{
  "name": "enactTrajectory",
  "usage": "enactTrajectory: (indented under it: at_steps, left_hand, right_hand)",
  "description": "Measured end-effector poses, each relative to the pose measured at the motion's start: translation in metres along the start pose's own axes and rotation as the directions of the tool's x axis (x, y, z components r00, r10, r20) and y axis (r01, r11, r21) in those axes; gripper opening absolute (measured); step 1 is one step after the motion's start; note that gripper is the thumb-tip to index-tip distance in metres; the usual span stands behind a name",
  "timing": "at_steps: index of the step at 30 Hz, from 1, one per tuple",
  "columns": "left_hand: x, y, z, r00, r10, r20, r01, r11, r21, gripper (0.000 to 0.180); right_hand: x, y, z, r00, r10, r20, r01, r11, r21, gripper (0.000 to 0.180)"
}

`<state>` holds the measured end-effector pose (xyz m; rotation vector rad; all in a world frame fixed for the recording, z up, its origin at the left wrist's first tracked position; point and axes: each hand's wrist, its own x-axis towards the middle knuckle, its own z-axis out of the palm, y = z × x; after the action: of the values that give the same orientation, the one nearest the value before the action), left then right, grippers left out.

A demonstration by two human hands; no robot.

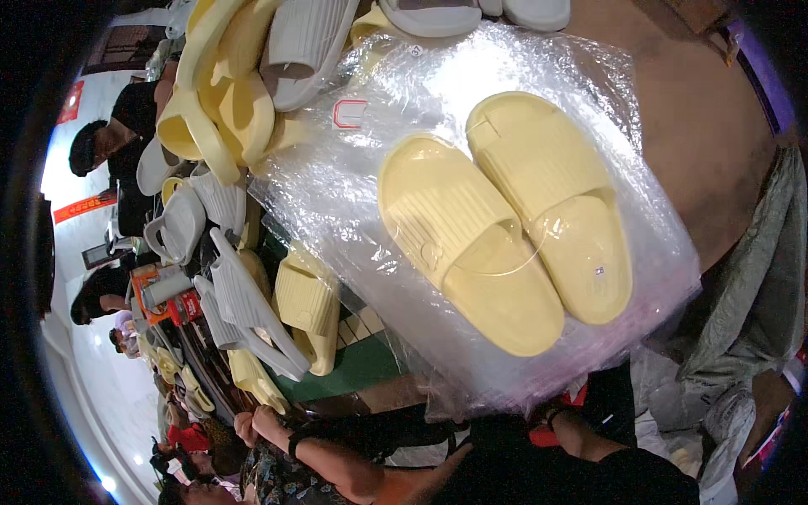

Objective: The recorder sorts through various colors of sandals, puts them into individual plastic bags, and then places the bagged sandals into a large green sack.

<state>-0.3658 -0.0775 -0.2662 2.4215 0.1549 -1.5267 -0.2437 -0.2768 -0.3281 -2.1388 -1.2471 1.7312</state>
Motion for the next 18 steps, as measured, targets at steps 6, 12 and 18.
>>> enactTrajectory:
  at_steps: [6,12,18]
  left_hand:
    - [0.013,0.011,-0.015,0.996,-0.083,-0.028,0.08,0.992,-0.093,0.065]
    - [0.04,0.02,-0.041,0.986,-0.151,-0.068,0.136,0.973,-0.188,0.065]
    - [0.064,0.02,-0.079,0.966,-0.236,-0.108,0.199,0.94,-0.276,0.065]
  right_hand:
    - [-0.002,0.015,-0.023,0.997,-0.036,0.064,0.037,0.999,-0.023,0.029]
    - [0.001,0.039,-0.059,0.992,-0.049,0.114,0.056,0.997,-0.056,0.029]
    - [0.013,0.059,-0.099,0.986,-0.077,0.149,0.091,0.992,-0.089,0.03]
